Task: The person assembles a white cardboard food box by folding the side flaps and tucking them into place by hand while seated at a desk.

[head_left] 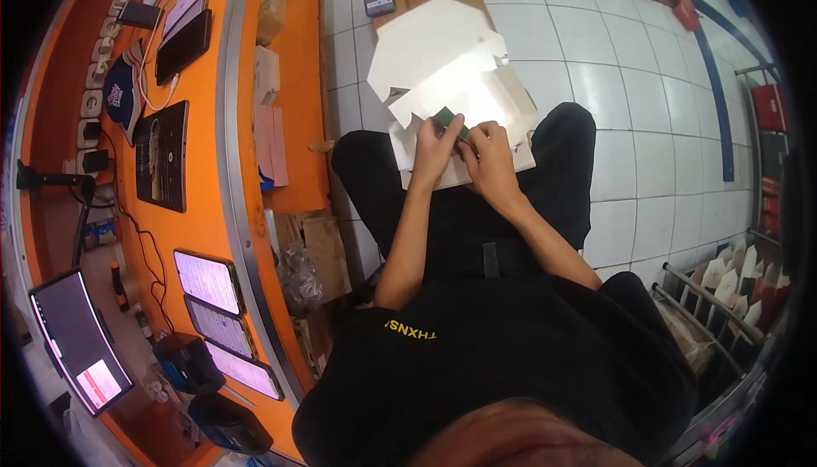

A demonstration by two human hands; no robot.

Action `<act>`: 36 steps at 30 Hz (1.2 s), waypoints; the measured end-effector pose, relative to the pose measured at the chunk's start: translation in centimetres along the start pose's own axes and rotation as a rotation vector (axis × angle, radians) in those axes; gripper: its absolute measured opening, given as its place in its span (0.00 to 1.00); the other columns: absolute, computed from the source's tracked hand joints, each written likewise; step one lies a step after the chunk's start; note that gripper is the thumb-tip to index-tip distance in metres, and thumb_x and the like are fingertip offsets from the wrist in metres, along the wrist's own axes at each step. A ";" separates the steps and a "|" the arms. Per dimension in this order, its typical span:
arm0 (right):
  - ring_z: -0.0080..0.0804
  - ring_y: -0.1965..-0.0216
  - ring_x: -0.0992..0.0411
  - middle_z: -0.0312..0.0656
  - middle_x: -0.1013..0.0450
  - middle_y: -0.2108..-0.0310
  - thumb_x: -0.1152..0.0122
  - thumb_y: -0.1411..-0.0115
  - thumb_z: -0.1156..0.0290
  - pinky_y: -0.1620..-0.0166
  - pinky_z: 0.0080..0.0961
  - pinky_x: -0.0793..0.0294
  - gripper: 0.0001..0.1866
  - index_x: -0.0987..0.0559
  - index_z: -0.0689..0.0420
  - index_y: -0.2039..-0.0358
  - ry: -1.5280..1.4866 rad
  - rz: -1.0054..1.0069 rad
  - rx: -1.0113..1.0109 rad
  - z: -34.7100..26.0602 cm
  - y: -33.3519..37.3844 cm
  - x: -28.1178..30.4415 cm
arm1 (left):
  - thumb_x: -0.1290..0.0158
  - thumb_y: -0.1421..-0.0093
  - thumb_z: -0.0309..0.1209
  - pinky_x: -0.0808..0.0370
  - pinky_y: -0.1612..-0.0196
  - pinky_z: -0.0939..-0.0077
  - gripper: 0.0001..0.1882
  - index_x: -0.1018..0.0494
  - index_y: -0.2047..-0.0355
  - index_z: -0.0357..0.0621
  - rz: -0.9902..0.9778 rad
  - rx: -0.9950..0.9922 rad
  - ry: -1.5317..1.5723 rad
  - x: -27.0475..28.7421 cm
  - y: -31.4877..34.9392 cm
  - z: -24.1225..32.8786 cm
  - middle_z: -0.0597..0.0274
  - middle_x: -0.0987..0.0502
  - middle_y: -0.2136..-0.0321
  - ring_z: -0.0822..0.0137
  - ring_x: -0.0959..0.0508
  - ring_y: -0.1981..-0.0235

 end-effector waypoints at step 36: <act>0.50 0.58 0.21 0.55 0.20 0.61 0.35 0.36 0.52 0.53 0.39 0.23 0.24 0.20 0.61 0.52 0.266 0.097 -0.264 16.0 -9.0 3.4 | 0.35 0.41 0.33 0.25 0.64 0.65 0.13 0.21 0.65 0.35 0.544 -0.158 -0.597 4.9 2.1 1.9 0.56 0.19 0.72 0.62 0.20 0.71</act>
Point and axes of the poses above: each hand's wrist, its own y-axis away from the middle knuckle, its own x-axis out of the back of the hand, z = x × y, the point moved 7 cm from there along -y, towards the middle knuckle
